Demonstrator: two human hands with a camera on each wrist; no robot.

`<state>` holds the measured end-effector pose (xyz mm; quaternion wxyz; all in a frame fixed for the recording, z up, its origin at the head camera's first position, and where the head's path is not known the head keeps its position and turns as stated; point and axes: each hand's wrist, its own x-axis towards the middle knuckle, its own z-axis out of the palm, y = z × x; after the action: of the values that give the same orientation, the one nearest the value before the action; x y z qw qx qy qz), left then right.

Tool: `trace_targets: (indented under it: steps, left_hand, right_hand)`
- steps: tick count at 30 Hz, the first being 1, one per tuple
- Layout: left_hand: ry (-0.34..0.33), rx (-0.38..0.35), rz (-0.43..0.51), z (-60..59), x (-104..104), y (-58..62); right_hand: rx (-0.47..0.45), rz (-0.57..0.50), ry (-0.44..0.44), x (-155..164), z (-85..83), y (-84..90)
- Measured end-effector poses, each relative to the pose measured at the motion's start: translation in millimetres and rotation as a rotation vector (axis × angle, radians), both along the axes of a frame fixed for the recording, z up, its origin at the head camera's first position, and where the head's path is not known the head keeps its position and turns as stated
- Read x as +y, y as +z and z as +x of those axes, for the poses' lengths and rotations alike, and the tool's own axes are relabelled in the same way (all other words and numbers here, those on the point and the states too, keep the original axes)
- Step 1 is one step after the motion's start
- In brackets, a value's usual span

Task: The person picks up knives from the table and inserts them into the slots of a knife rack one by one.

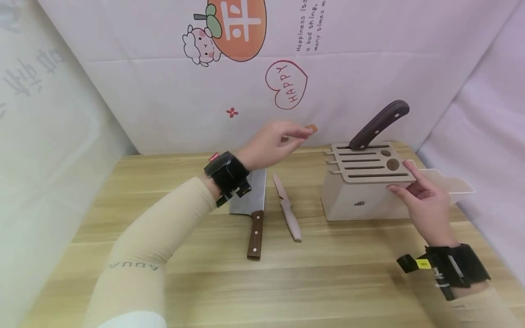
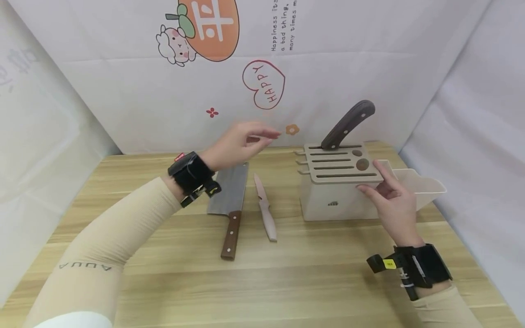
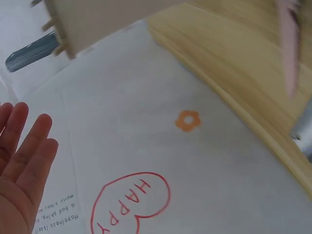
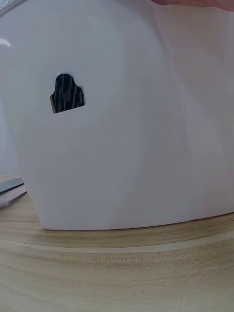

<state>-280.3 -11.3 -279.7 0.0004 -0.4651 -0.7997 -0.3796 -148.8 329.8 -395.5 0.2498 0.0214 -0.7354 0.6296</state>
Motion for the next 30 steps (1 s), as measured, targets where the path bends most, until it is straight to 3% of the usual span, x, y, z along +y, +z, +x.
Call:
trace_targets:
  steps: [6,12,17,20,25,30]
  left_hand:
    - [-0.056,0.107,-0.018,15.2,-27,-27.6]
    - [-0.125,0.155,-0.039,32.9,-39,-51.6]
    - [-0.196,0.158,-0.173,44.1,-39,-73.4]
    - [-0.242,0.189,-0.258,46.4,-36,-86.4]
    - [-0.297,0.235,-0.318,45.1,-33,-106.3]
    - [-0.336,0.218,-0.407,40.3,-30,-124.8]
  right_hand:
    - [-0.019,0.099,-0.061,1,-1.8,2.2]
    - [0.001,0.035,-0.027,-2,-3.1,2.5]
    - [0.011,0.01,-0.003,-4,-3.0,1.6]
    - [0.006,0.031,-0.014,-4,-2.3,0.0]
    - [-0.015,0.102,-0.071,-4,-0.6,-1.0]
    - [-0.019,0.072,-0.071,-4,1.4,-0.8]
